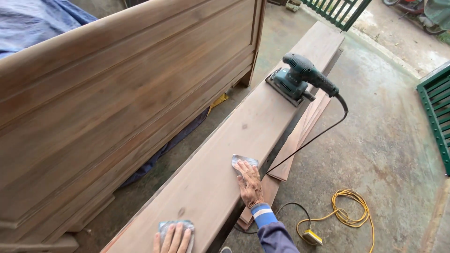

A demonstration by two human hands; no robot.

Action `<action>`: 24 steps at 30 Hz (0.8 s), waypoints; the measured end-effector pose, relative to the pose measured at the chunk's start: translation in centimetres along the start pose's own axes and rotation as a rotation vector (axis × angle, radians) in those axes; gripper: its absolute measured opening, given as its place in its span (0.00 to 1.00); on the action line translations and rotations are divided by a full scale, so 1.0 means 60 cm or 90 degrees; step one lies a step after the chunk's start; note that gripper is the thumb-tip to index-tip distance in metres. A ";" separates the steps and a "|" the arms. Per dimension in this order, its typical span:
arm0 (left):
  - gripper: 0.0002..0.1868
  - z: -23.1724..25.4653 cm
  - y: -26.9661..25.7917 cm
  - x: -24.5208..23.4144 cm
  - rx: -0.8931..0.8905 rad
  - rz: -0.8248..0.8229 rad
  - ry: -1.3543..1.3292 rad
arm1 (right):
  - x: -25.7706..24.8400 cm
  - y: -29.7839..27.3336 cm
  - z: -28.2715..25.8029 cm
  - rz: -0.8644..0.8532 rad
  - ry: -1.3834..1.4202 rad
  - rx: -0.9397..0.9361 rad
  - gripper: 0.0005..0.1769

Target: The recorder is sanding a long wooden plank using manual sandpaper and an electric orbital sander.

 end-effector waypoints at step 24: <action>0.35 0.095 0.471 0.097 -0.071 -0.274 -0.222 | 0.013 -0.062 -0.023 0.006 -0.012 0.036 0.30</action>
Point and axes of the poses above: each hand's wrist, its own y-axis towards the middle knuckle, its own x-axis out of the palm, z = x × y, the point moved 8 cm from there along y, towards the middle knuckle, and after that the axes turned 3 degrees about x, right-handed, at the moved point
